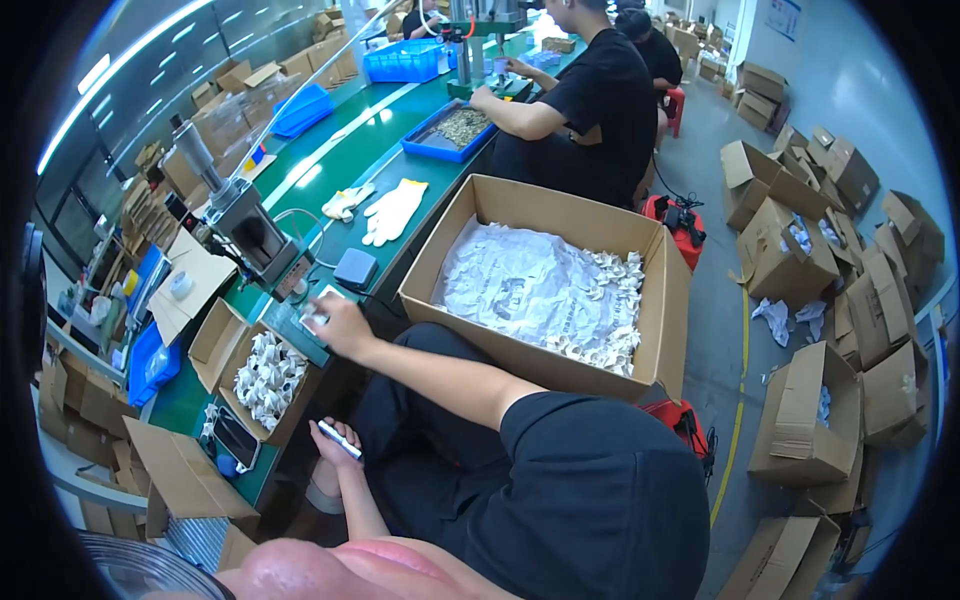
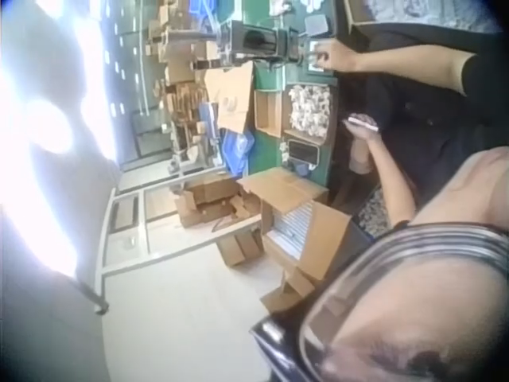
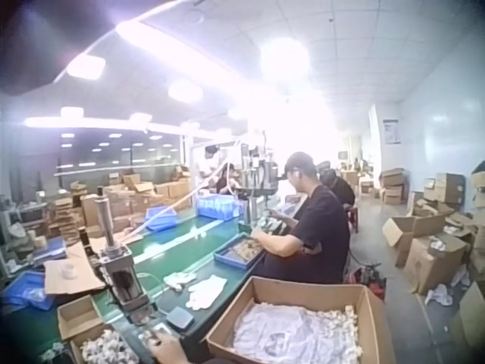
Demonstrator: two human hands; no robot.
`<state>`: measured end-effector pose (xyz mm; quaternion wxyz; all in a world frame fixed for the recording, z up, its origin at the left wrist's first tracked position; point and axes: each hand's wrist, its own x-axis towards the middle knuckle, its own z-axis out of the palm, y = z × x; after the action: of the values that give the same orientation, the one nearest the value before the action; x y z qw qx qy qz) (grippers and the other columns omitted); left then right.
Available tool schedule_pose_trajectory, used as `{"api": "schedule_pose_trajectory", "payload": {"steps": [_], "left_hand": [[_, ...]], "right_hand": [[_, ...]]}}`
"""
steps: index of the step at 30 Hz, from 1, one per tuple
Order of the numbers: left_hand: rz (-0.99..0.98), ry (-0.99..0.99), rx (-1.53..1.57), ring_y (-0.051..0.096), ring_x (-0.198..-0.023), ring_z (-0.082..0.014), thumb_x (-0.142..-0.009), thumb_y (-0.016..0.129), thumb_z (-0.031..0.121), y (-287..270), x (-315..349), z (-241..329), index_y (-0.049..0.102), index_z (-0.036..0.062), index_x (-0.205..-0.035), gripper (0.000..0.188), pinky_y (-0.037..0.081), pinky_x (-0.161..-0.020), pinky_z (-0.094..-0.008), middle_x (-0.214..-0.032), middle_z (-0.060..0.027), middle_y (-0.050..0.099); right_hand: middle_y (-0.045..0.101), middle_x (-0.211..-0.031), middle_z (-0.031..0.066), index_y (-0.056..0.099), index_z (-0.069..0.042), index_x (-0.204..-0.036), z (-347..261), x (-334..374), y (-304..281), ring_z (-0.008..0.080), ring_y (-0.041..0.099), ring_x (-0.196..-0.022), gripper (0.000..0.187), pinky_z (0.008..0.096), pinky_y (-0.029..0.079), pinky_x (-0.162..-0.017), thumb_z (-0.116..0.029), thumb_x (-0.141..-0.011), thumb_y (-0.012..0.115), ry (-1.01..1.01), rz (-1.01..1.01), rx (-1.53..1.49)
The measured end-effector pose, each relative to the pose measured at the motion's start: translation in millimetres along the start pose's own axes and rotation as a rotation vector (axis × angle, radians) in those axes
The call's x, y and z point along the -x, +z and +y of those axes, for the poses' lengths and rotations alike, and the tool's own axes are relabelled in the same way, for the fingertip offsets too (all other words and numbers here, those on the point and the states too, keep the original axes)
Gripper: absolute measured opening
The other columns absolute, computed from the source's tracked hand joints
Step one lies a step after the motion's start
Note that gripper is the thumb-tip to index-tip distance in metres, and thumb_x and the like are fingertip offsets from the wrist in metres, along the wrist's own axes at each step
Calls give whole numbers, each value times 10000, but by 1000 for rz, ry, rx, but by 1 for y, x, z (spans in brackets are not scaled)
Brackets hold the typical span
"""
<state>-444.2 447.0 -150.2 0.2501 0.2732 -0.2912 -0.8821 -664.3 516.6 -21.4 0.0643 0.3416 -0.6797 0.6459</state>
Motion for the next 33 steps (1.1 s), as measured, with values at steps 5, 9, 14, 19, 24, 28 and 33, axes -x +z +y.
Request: {"api": "schedule_pose_trajectory", "payload": {"steps": [5, 9, 14, 19, 24, 28, 33], "left_hand": [[-56, -30, -209, 464, -377, -180, -1058, 346, 569, 27, 38, -21, 556, 111, -909, 525, 394, -310, -304, -556, -42, 491], [-199, -58, -290, 481, -366, -178, -1056, 377, 576, 31, 59, -18, 552, 80, -926, 542, 402, -310, -285, -553, -57, 507], [-419, 71, -305, 509, -358, -172, -1032, 420, 607, 37, 71, 2, 553, 13, -959, 612, 407, -315, -252, -545, -86, 537], [-420, 104, -501, 501, -348, -159, -1017, 414, 639, 64, 71, -9, 553, -16, -936, 675, 402, -313, -244, -522, -93, 544], [-385, 15, -314, 472, -340, -154, -1020, 410, 637, 68, 70, -17, 562, 14, -925, 648, 382, -308, -254, -521, -68, 524], [1, -283, -100, 445, -337, -150, -1056, 378, 583, 74, 104, -40, 581, 56, -912, 583, 369, -300, -280, -519, -45, 504], [70, -483, -225, 485, -357, -159, -1081, 347, 523, 36, 170, -88, 588, 38, -902, 570, 388, -316, -286, -550, -55, 544]], "right_hand": [[684, -1153, 179, 728, -61, -1146, -54, -7, 40, 333, 642, -1084, 404, 437, 474, -998, -345, -860, 745, -307, -134, 95], [696, -1150, 171, 742, -68, -1078, -82, -15, 24, 332, 649, -1073, 413, 447, 439, -1035, -423, -869, 717, -436, -475, 147], [684, -1032, 160, 739, -24, -1097, -59, 63, -57, 296, 665, -916, 346, 391, 529, -825, -284, -869, 757, -210, -1009, -177], [657, -947, 140, 749, -7, -1053, -42, 85, -81, 264, 658, -882, 294, 347, 542, -771, -212, -848, 795, -89, -1066, -190], [706, -919, 60, 763, -18, -937, -42, 44, -87, 140, 673, -868, 177, 286, 532, -782, -135, -817, 820, 161, -693, -380], [713, -864, 66, 759, -18, -917, -1, -54, -92, 158, 673, -763, 285, 304, 548, -719, -222, -757, 878, 32, -257, 135], [725, -849, 138, 775, -23, -870, 35, -79, -37, 274, 706, -754, 352, 367, 568, -725, -305, -700, 902, -101, -386, 341]]}}
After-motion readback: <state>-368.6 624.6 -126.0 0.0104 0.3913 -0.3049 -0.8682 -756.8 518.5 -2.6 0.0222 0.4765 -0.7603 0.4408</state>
